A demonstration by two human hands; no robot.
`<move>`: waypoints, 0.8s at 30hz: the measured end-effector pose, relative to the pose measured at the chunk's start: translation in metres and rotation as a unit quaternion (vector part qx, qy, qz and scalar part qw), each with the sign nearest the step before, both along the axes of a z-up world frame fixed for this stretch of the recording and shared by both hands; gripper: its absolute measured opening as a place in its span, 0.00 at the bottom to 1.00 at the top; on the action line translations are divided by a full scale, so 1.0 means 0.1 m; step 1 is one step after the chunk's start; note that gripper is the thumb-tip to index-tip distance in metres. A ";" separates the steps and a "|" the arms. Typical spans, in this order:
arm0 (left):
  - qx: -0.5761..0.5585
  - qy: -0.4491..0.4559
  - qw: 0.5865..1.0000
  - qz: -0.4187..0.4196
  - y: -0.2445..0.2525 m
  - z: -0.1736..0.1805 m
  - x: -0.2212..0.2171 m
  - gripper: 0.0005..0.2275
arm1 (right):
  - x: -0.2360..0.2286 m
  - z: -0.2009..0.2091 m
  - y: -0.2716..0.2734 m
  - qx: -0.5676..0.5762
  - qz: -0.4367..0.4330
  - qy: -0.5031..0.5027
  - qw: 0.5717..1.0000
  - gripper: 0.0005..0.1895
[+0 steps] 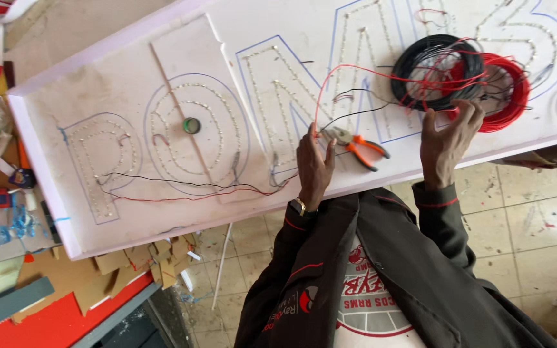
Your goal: The person assembles a light-up sign spelling 'POMBE' by connecting LED strips to wires on a white board. They use pliers to strip wire ends and twist connections by hand, working across the letters from left to right.
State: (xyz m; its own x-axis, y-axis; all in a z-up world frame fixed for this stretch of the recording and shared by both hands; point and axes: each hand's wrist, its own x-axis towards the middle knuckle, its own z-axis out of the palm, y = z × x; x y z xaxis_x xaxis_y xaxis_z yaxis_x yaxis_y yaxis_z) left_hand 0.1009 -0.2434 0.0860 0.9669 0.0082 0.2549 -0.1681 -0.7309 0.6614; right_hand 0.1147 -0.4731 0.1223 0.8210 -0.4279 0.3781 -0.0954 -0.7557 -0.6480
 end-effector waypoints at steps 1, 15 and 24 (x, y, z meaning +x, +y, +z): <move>-0.002 0.004 1.000 0.003 -0.08 -0.07 -0.01 0.24 | 0.06 -0.13 -0.13 -0.002 0.003 0.004 1.000 0.16; -0.006 0.025 0.999 -0.024 -0.35 -0.34 -0.15 0.12 | 0.41 -0.91 -0.80 0.028 -0.042 0.231 0.972 0.52; -0.091 0.051 0.993 0.051 -0.20 -0.11 -0.10 0.13 | 0.01 -0.71 -0.08 0.034 0.243 0.245 0.938 0.22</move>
State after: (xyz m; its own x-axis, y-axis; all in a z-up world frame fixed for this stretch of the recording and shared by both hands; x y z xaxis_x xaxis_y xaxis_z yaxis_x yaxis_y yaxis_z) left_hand 0.0913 -0.2636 0.0748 0.9793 0.1452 0.1409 -0.0240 -0.6083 0.7934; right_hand 0.1160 -0.4815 0.0515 0.9934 0.0332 -0.1095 -0.0483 -0.7457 -0.6646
